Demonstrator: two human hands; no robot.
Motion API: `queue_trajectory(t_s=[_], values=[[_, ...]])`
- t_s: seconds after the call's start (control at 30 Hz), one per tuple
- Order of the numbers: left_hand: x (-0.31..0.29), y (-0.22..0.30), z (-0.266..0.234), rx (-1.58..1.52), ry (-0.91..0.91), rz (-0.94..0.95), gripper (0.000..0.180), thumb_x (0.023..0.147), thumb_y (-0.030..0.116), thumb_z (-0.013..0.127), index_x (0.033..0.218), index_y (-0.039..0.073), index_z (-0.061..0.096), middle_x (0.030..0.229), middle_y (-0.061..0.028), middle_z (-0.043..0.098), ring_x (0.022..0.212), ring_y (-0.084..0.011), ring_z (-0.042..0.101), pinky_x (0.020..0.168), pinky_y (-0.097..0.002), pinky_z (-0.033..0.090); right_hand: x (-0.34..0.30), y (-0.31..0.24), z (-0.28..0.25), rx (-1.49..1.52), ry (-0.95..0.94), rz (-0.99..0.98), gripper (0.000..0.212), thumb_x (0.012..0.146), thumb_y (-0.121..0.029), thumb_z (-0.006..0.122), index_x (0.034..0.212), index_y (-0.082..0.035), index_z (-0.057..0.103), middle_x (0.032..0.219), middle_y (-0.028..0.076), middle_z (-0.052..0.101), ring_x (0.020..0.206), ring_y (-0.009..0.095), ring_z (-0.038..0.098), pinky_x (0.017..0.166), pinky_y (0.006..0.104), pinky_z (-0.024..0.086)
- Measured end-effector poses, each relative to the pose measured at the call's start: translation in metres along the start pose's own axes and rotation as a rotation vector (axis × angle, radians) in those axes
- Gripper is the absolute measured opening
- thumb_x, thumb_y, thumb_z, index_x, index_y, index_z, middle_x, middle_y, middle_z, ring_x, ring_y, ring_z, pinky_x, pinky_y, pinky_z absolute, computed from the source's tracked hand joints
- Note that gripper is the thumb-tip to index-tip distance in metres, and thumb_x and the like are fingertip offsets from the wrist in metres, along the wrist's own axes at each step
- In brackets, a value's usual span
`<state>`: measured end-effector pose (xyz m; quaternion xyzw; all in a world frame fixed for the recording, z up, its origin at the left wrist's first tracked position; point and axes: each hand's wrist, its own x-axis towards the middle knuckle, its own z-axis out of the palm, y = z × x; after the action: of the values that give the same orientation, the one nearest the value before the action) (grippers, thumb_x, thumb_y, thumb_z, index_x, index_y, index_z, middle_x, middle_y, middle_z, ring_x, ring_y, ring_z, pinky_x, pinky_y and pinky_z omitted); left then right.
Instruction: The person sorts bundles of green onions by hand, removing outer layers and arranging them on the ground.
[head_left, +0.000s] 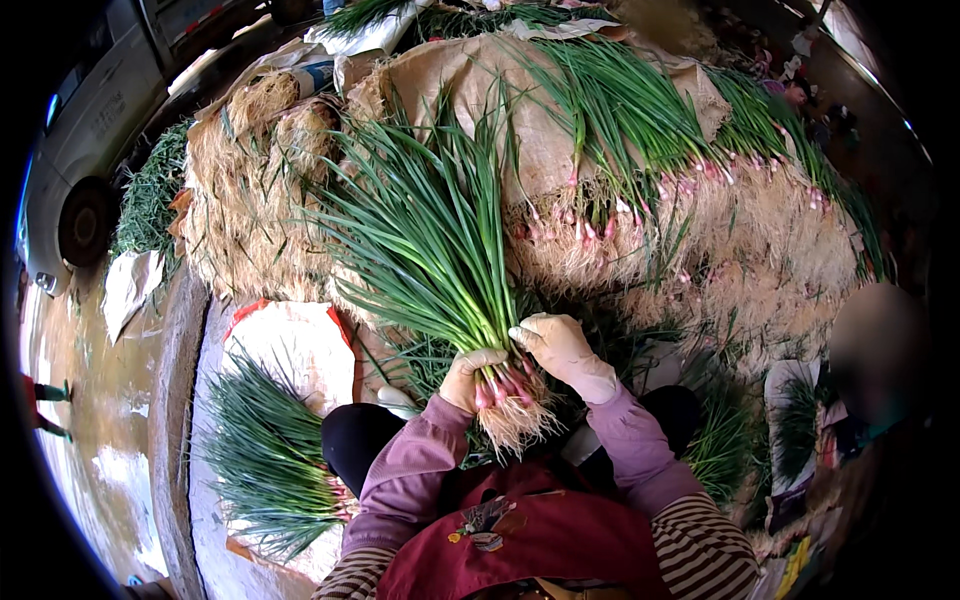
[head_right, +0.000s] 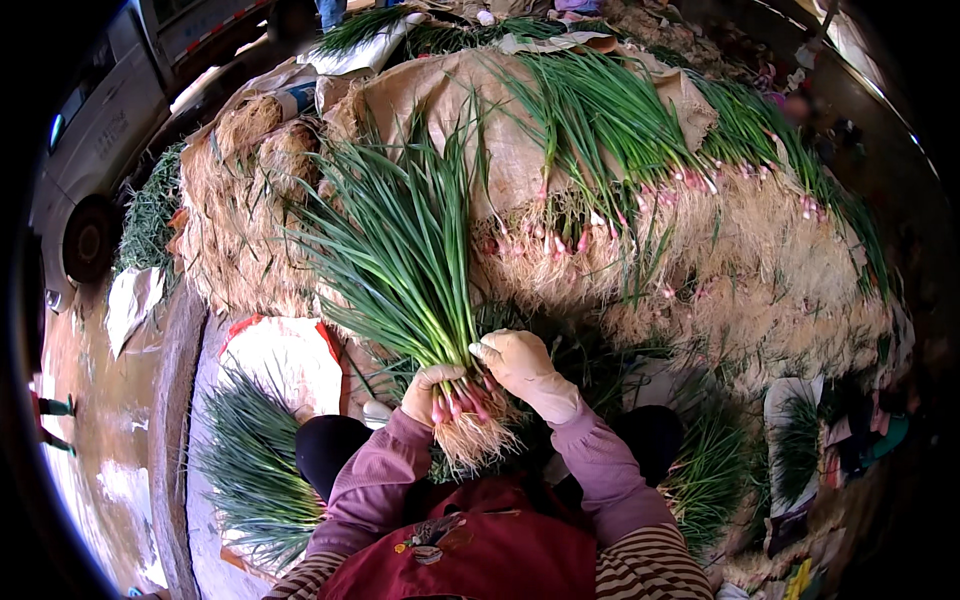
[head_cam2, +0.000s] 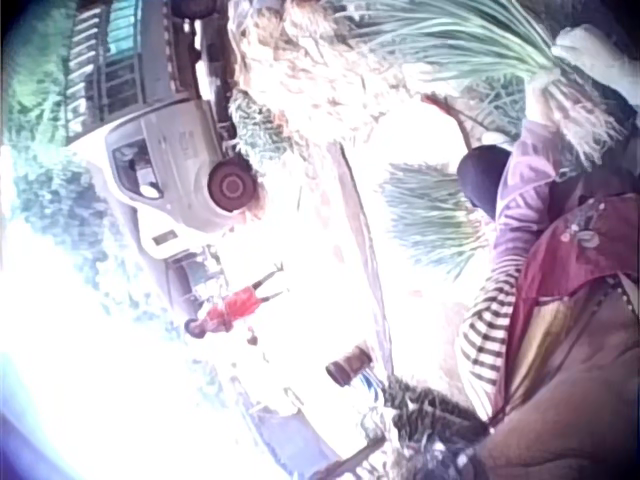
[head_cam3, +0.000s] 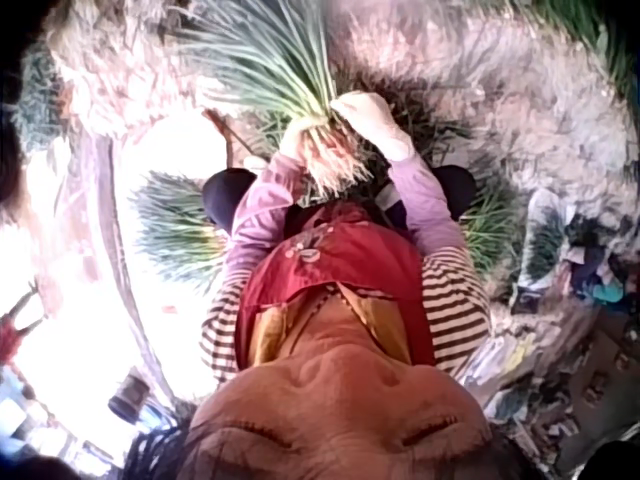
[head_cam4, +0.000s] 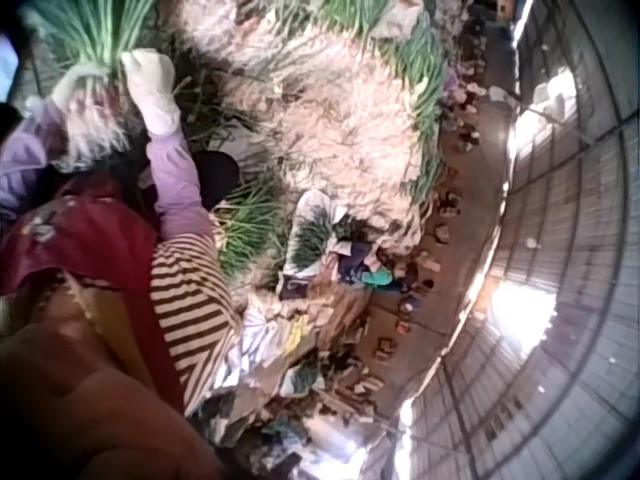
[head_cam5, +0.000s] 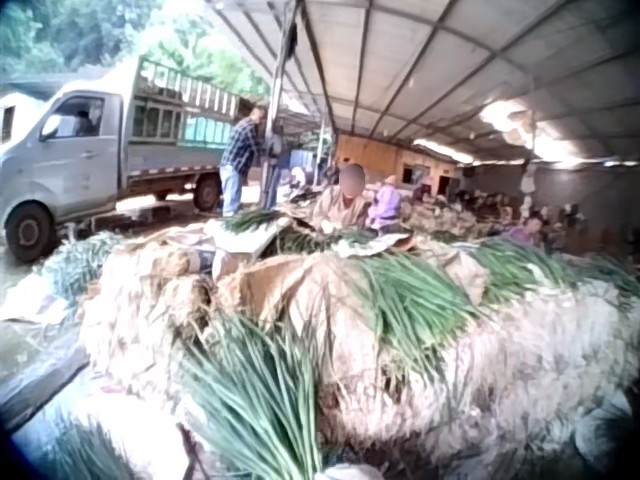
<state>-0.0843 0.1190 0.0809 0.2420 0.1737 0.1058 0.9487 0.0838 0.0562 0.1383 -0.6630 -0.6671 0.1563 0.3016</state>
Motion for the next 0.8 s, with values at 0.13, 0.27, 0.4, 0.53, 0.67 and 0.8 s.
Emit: queue_trajectory(t_s=[0.13,0.27,0.4,0.53,0.67,0.8], values=[[-0.007,-0.001,0.029,-0.121,0.015,0.108,0.042,0.079,0.019,0.052,0.108,-0.012,0.048,0.091,-0.0277,0.060,0.055,-0.0345,0.063,0.032,-0.0228,0.047,-0.002,0.017,0.004,0.523,0.258,0.333,0.026,0.090,-0.021,0.052,0.079,0.002,0.056,0.072,0.019,0.061,0.061,0.029,0.059,0.056,0.0334,0.046],[-0.001,0.008,0.035,-0.089,-0.071,0.113,0.050,0.080,0.022,0.054,0.114,-0.012,0.044,0.094,-0.0269,0.059,0.056,-0.0332,0.064,0.031,-0.0210,0.046,-0.021,0.042,-0.019,-0.189,0.060,0.377,0.033,0.085,-0.026,0.061,0.100,0.003,0.060,0.077,0.006,0.064,0.066,0.010,0.057,0.062,0.0257,0.047],[0.008,0.002,0.006,-0.168,-0.173,0.030,0.051,0.083,0.022,0.050,0.118,-0.014,0.042,0.088,-0.0320,0.059,0.053,-0.0265,0.063,0.036,-0.0211,0.047,-0.022,-0.011,-0.037,0.456,-0.128,0.465,0.026,0.076,-0.022,0.071,0.091,-0.001,0.065,0.075,0.007,0.066,0.066,0.012,0.058,0.063,0.0289,0.047],[-0.012,0.001,0.019,-0.057,-0.024,0.111,0.046,0.081,0.023,0.050,0.111,-0.012,0.050,0.081,-0.0315,0.061,0.051,-0.0219,0.061,0.039,-0.0193,0.045,-0.026,-0.023,-0.020,0.151,-0.054,0.352,0.015,0.078,-0.013,0.064,0.082,0.001,0.063,0.066,0.012,0.063,0.058,0.013,0.056,0.057,0.0288,0.045],[0.030,-0.030,0.023,-0.067,0.007,0.259,0.028,0.074,0.015,0.057,0.095,-0.005,0.061,0.072,-0.0147,0.063,0.059,-0.0207,0.061,0.051,-0.0274,0.050,-0.096,0.042,-0.094,-0.025,0.728,0.128,0.011,0.078,-0.003,0.054,0.073,0.005,0.059,0.059,0.005,0.055,0.054,0.015,0.052,0.052,0.0321,0.043],[-0.010,-0.021,0.035,-0.148,-0.081,0.354,0.033,0.070,0.011,0.058,0.100,-0.004,0.058,0.081,-0.0155,0.064,0.065,-0.0230,0.063,0.055,-0.0315,0.051,-0.085,0.029,-0.082,0.088,0.557,0.090,0.010,0.081,-0.005,0.053,0.081,0.004,0.058,0.069,0.007,0.056,0.062,0.016,0.052,0.058,0.0317,0.042]])
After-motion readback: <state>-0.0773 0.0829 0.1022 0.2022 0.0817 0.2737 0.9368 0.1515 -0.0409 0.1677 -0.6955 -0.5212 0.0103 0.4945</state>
